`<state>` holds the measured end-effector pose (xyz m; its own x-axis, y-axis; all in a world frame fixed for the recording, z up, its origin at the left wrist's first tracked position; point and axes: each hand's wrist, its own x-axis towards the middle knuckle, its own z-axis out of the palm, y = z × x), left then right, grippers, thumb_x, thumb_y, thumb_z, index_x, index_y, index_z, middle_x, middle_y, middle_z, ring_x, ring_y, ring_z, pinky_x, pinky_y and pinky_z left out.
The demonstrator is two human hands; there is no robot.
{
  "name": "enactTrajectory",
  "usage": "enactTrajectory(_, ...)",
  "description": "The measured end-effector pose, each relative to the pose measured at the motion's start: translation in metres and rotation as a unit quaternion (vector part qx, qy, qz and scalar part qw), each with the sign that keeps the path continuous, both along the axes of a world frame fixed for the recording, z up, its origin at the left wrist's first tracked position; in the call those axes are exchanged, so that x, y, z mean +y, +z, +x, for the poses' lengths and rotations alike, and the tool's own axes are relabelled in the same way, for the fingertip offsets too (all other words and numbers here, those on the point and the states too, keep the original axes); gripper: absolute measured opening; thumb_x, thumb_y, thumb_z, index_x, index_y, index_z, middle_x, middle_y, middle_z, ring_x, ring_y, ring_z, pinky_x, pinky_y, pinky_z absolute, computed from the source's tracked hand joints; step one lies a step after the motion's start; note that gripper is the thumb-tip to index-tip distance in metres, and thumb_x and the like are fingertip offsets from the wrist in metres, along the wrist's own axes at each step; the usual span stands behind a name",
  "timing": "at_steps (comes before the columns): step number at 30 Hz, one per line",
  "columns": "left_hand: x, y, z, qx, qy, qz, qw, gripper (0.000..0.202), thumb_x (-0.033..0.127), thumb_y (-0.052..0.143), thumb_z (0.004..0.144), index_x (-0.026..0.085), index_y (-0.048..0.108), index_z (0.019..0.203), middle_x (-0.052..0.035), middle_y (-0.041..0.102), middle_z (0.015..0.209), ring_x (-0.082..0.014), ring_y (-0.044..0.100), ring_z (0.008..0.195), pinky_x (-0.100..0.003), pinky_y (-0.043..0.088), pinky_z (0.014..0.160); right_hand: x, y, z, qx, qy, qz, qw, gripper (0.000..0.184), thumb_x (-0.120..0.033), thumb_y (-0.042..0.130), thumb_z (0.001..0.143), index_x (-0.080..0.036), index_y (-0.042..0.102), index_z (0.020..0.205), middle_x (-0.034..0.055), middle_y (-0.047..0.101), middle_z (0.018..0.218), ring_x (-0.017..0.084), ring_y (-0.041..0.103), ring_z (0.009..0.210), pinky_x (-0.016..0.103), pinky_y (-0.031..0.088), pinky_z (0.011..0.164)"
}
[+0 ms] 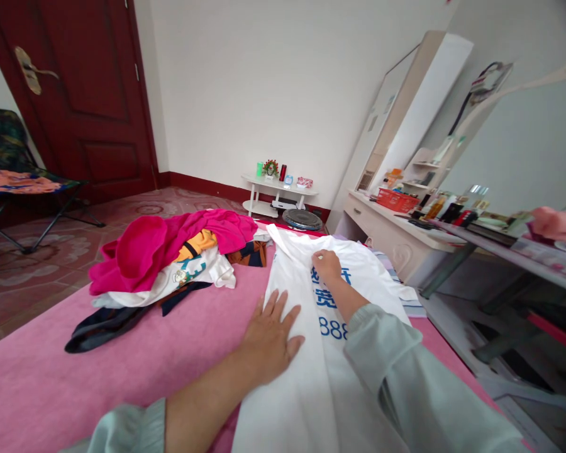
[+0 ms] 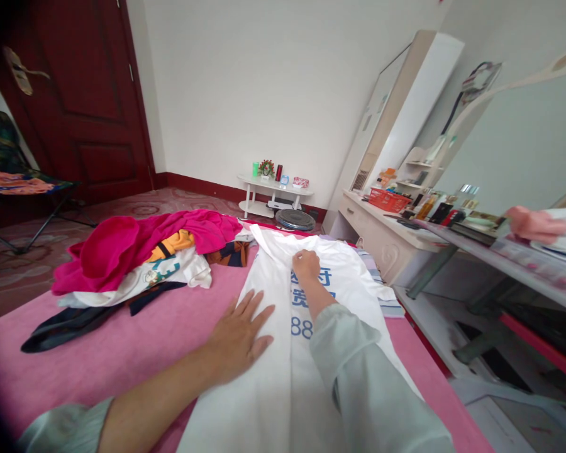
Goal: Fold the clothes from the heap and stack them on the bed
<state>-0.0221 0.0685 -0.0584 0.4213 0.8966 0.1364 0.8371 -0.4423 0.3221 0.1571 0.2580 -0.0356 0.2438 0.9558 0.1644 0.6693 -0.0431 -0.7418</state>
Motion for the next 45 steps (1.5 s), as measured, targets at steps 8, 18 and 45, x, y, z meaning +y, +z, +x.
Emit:
enactTrajectory(8, -0.001, 0.006, 0.0, -0.007, -0.004, -0.008, 1.0, 0.062, 0.055, 0.025, 0.092, 0.024, 0.031, 0.144, -0.0104, 0.014, 0.155, -0.0306, 0.002, 0.142, -0.055, 0.007, 0.113, 0.038, 0.001, -0.035, -0.214, 0.011, -0.027, 0.976, 0.033, -0.029, 0.057, 0.08, -0.017, 0.062, 0.11, 0.0134, 0.062, 0.115, 0.026, 0.055, 0.111, 0.036, 0.04, 0.093)
enactTrajectory(18, 0.0, 0.004, -0.001, -0.021, -0.005, -0.015, 1.0, 0.062, 0.056, 0.025, 0.091, 0.024, 0.031, 0.145, -0.0106, 0.013, 0.155, -0.0309, 0.001, 0.142, -0.056, 0.006, 0.113, 0.048, -0.001, -0.044, -0.288, 0.016, 0.016, 0.957, 0.03, -0.03, 0.057, 0.08, -0.02, 0.061, 0.108, 0.0095, 0.064, 0.11, 0.023, 0.057, 0.106, 0.03, 0.042, 0.085)
enactTrajectory(45, 0.0, 0.004, 0.0, -0.013, 0.003, 0.0, 1.0, 0.06, 0.055, 0.025, 0.092, 0.025, 0.032, 0.144, -0.0115, 0.014, 0.154, -0.0301, 0.002, 0.141, -0.055, 0.008, 0.113, 0.053, 0.002, 0.014, -0.286, -0.046, 0.058, 0.955, 0.026, -0.011, 0.045, 0.083, -0.015, 0.06, 0.104, 0.0146, 0.063, 0.097, 0.025, 0.059, 0.096, 0.035, 0.045, 0.082)
